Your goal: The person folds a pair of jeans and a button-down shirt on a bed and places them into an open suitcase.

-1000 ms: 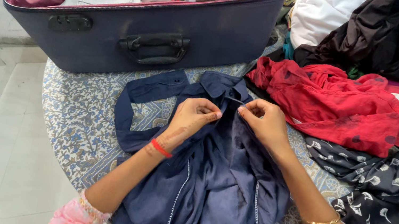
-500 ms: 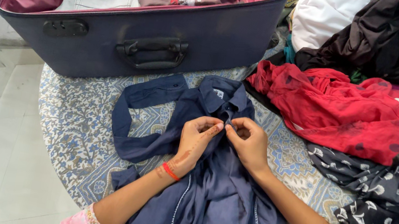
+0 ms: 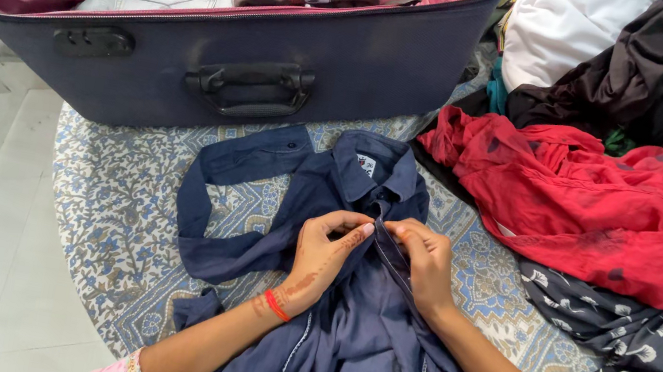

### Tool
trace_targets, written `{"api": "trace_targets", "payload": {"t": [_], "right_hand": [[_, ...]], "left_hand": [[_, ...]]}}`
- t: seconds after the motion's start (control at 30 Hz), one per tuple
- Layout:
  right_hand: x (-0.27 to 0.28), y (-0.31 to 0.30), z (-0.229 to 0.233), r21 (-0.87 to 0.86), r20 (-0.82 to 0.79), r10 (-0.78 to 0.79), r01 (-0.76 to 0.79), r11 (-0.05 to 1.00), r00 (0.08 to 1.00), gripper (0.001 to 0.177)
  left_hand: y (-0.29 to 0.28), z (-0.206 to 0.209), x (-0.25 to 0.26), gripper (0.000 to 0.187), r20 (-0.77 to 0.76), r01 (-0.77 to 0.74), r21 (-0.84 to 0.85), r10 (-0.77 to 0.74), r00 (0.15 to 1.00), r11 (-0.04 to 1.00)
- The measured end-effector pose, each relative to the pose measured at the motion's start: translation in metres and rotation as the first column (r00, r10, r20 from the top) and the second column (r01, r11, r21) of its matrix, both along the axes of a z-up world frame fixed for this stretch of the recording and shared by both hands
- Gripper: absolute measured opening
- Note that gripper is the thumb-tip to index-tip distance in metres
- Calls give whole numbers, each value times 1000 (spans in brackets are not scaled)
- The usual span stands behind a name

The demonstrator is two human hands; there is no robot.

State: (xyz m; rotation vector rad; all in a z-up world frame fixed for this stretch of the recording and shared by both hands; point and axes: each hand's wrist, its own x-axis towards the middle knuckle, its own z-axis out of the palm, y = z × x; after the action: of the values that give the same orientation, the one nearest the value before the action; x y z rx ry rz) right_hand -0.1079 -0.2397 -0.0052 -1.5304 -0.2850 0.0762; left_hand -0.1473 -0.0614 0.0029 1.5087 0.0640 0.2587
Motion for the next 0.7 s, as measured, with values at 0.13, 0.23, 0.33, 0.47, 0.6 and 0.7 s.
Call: {"api": "trace_targets", "payload": {"t": [0.13, 0.23, 0.33, 0.47, 0.6, 0.7], "right_hand": [[13, -6, -7, 48, -41, 121, -119, 992, 992, 21], [21, -11, -3, 75, -124, 226, -217, 973, 966, 22], [28, -19, 2, 129, -273, 284, -258, 957, 919, 25], [29, -17, 3, 35, -220, 275, -274, 961, 936, 20], [23, -11, 8, -6, -128, 284, -287, 958, 950, 14], [15, -2, 9, -59, -42, 215, -217, 974, 976, 15]], "left_hand": [[0, 1, 1, 19, -26, 12, -60, -13, 1000, 998], [-1, 1, 0, 19, -52, 10, -85, -14, 999, 996], [0, 2, 1, 20, -55, 8, -90, -13, 998, 996], [1, 0, 0, 21, -42, 23, -53, -25, 999, 998], [1, -1, 1, 24, -55, 26, -54, -29, 998, 998], [2, -1, -1, 26, -54, 47, -96, -53, 997, 994]]}}
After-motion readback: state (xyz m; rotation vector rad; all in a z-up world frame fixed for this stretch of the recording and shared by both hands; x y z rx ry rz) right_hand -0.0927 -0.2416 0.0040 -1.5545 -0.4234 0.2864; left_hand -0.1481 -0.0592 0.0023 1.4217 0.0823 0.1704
